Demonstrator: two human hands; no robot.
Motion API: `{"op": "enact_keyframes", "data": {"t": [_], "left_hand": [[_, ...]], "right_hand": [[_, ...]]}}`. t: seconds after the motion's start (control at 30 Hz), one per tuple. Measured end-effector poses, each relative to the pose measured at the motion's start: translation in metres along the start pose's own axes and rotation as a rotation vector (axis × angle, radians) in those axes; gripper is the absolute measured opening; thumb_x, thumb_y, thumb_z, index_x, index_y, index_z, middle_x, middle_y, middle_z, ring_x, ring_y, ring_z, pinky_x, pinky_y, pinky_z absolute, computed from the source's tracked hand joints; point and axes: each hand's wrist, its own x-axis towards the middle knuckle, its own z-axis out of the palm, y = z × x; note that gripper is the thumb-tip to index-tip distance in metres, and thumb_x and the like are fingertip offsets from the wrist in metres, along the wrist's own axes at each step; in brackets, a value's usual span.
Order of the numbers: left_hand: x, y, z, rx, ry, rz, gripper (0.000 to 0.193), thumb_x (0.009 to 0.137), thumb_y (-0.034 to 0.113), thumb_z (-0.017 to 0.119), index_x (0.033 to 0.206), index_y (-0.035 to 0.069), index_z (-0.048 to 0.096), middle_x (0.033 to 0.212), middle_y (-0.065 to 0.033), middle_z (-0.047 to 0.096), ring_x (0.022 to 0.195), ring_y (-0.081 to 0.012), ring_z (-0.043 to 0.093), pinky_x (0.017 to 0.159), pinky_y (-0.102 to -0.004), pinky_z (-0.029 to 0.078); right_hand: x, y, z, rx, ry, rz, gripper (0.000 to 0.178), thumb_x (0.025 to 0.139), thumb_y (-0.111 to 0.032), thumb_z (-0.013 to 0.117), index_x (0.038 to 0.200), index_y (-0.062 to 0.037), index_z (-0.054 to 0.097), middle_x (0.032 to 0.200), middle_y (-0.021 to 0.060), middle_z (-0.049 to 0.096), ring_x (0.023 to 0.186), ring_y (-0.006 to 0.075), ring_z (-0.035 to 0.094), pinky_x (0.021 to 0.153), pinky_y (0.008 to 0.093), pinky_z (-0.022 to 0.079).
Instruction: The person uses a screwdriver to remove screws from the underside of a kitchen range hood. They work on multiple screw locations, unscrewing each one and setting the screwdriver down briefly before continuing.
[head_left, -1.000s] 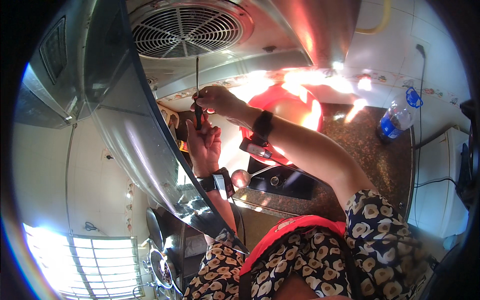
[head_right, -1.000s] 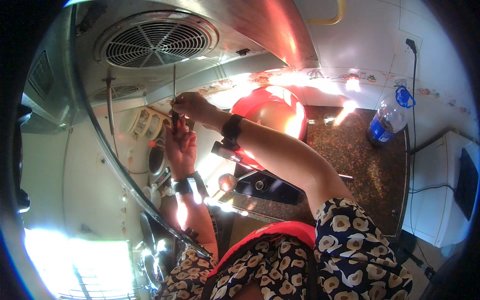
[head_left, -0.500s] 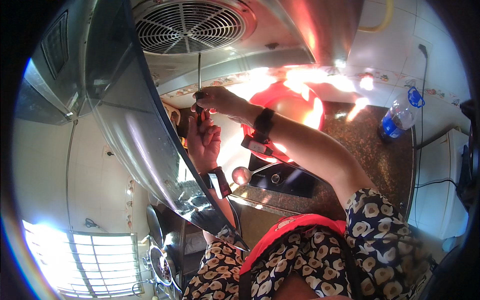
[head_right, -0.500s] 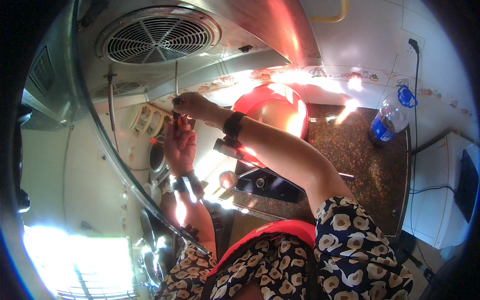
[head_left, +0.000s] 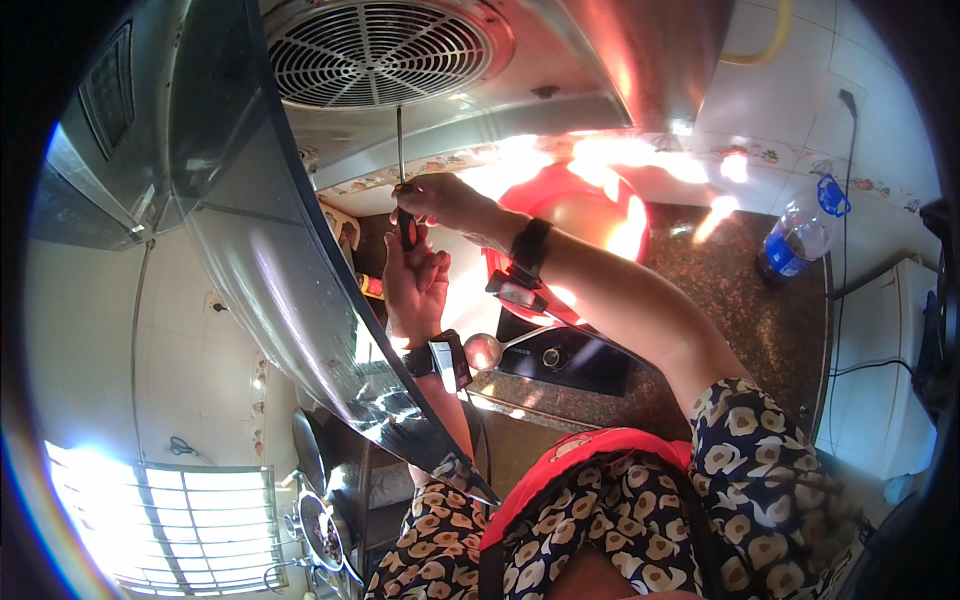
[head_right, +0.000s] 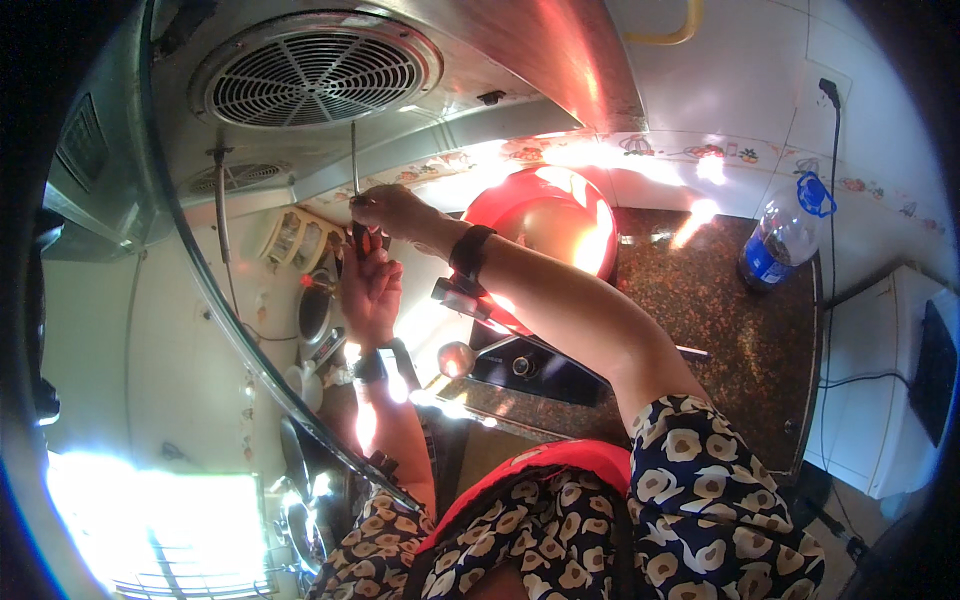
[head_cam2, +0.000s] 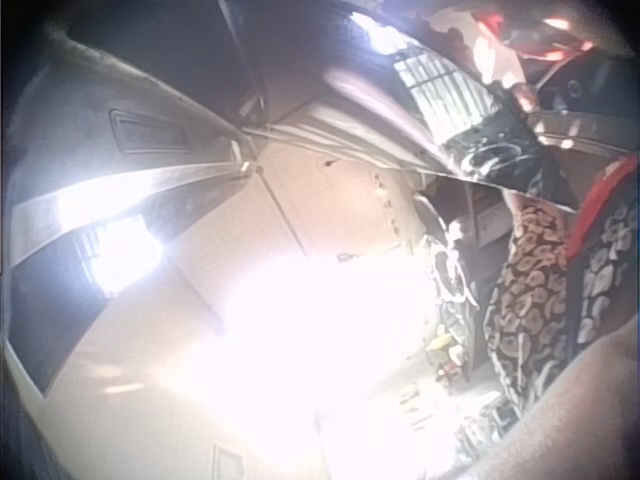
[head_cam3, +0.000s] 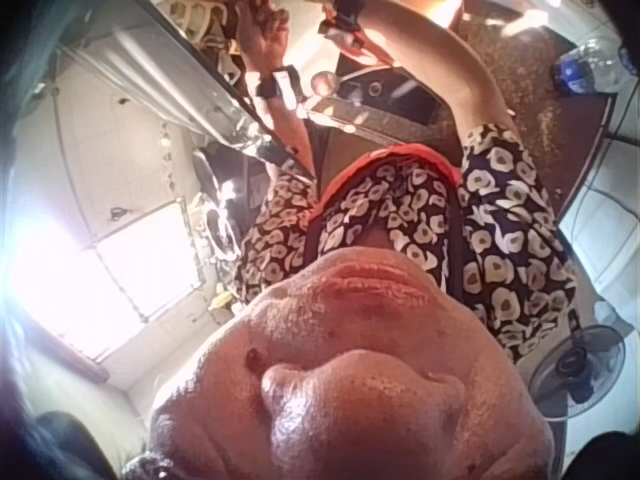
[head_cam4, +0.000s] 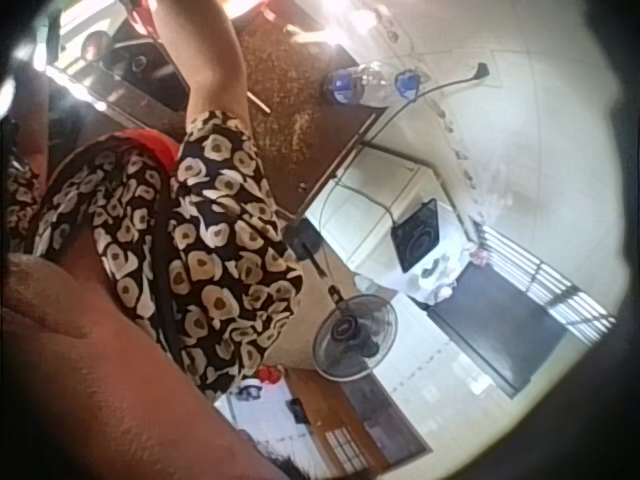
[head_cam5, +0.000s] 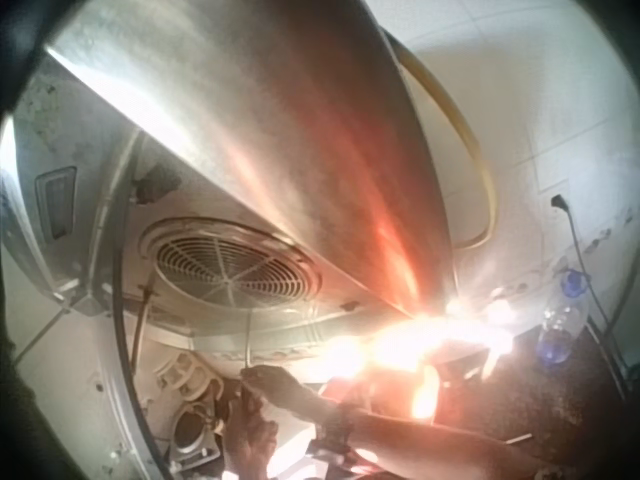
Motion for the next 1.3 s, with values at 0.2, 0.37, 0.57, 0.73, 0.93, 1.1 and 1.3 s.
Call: {"op": "enact_keyframes", "data": {"t": [0.2,0.37,0.57,0.73,0.93,1.1,1.3], "left_hand": [[0.002,-0.022,0.002,0.332,0.138,0.232,0.031,0.1,0.039,0.05,0.11,0.01,0.058,0.09,-0.0027,0.064,0.065,-0.0091,0.054,0.072,-0.0302,0.048],[0.002,-0.026,0.007,0.433,0.203,0.372,0.028,0.099,0.035,0.054,0.108,0.008,0.055,0.079,0.0007,0.057,0.061,-0.0085,0.05,0.071,-0.0319,0.048],[0.001,-0.004,0.003,0.1,0.077,0.044,0.034,0.1,0.041,0.051,0.105,0.009,0.062,0.084,-0.0016,0.063,0.063,-0.0104,0.053,0.069,-0.0322,0.047],[0.0,-0.023,0.012,0.571,0.212,0.361,0.026,0.099,0.034,0.054,0.107,0.009,0.055,0.083,-0.0008,0.058,0.064,-0.0106,0.054,0.07,-0.0313,0.051],[0.0,-0.009,0.019,0.395,0.176,0.323,0.029,0.099,0.034,0.054,0.105,0.007,0.058,0.08,-0.001,0.056,0.064,-0.0097,0.051,0.066,-0.0294,0.049],[0.001,-0.005,0.018,0.29,0.161,0.233,0.036,0.098,0.041,0.054,0.11,0.007,0.058,0.083,-0.0024,0.059,0.064,-0.01,0.054,0.069,-0.0336,0.051],[-0.004,-0.023,0.018,0.656,0.247,0.481,0.029,0.103,0.033,0.046,0.099,0.005,0.051,0.076,-0.0011,0.047,0.056,-0.0104,0.041,0.069,-0.0353,0.051]], "right_hand": [[-0.001,0.005,0.001,-0.09,0.046,-0.011,0.022,0.084,-0.018,0.075,0.09,0.0018,0.067,0.086,0.0072,0.067,0.075,0.0117,0.06,0.059,0.0278,0.048],[-0.002,-0.004,0.0,-0.405,0.096,-0.092,0.02,0.085,-0.018,0.074,0.092,-0.0008,0.068,0.081,0.0036,0.062,0.071,0.0102,0.056,0.061,0.0268,0.047],[-0.003,-0.002,-0.008,-0.008,-0.09,0.054,0.021,0.087,-0.016,0.072,0.101,-0.0011,0.066,0.086,0.0056,0.064,0.072,0.0111,0.059,0.066,0.0244,0.047],[-0.001,-0.002,0.001,-0.122,0.125,0.003,0.032,0.078,-0.022,0.078,0.096,0.0028,0.068,0.081,0.0092,0.067,0.071,0.0121,0.062,0.062,0.0267,0.051],[-0.008,-0.01,-0.003,-0.008,-0.079,0.087,0.029,0.085,-0.023,0.074,0.103,-0.0006,0.067,0.092,0.0069,0.066,0.084,0.0122,0.059,0.07,0.0279,0.048],[-0.006,-0.002,0.0,0.219,-0.171,0.057,0.027,0.086,-0.022,0.073,0.102,-0.0013,0.068,0.094,0.0049,0.065,0.078,0.0119,0.056,0.071,0.0275,0.047],[-0.008,-0.004,0.005,-0.139,0.023,-0.024,0.023,0.085,-0.021,0.074,0.093,-0.0001,0.067,0.082,0.004,0.063,0.071,0.0124,0.058,0.064,0.0261,0.047]]}}
